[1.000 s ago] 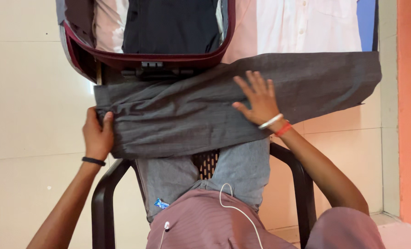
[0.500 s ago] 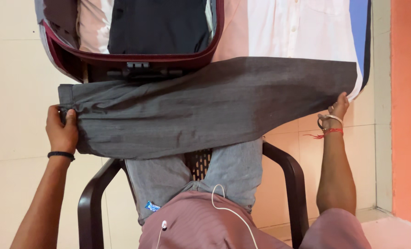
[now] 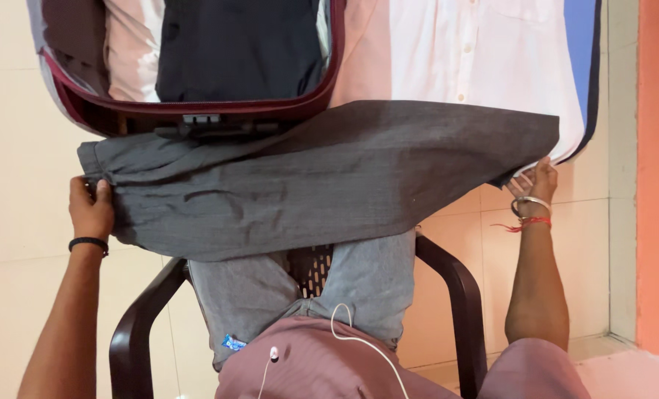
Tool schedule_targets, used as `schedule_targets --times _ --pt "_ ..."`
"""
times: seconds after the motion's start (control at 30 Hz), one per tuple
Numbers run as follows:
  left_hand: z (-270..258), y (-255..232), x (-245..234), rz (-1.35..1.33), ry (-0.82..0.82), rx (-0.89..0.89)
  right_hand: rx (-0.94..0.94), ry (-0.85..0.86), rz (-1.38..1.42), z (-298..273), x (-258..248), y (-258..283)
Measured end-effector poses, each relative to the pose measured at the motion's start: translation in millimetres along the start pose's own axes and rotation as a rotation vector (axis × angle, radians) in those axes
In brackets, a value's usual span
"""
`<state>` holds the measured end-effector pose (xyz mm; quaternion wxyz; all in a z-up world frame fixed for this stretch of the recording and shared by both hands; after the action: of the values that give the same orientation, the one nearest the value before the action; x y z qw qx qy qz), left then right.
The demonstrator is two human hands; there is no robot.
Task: The person folds a pair of trousers and places them into a suitcase, then buttons the collar and front of a white shirt before beginning to fold it.
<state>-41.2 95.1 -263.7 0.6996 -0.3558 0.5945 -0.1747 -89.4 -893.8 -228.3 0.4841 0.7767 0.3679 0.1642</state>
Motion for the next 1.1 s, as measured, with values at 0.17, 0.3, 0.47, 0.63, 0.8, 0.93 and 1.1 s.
schedule_targets --times 0.17,0.3,0.47,0.63,0.8,0.93,1.1 --pt "-1 6 20 0.022 0.026 -0.097 0.034 0.066 0.119 -5 22 -20" --pt "-11 -54 0 0.158 -0.184 0.106 0.04 0.08 0.196 5 19 -43" --pt "-42 -185 -16 0.256 -0.268 0.492 0.217 -0.173 -0.001 18 -14 -71" --pt "-69 -307 21 0.11 -0.075 0.936 0.259 -0.096 -0.195 17 -35 -60" --pt "-103 -397 98 -0.064 0.249 1.122 0.391 0.082 -0.404 10 -65 -40" --pt "-111 -444 169 -0.097 0.359 1.1 0.307 0.228 -0.587 9 -71 -5" --pt "-130 -494 261 0.02 0.449 1.016 0.131 0.334 -0.411 -3 -62 45"
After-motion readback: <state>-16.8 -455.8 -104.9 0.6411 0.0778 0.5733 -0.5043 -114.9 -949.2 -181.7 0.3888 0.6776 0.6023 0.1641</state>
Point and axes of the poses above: each hand's wrist, its own z-axis towards the middle knuckle, its own x-axis out of the palm, y = z × x, the point moved 9 cm from there along z, towards the middle knuckle, and after that the axes turned 6 degrees about x, right-handed, at the moved point
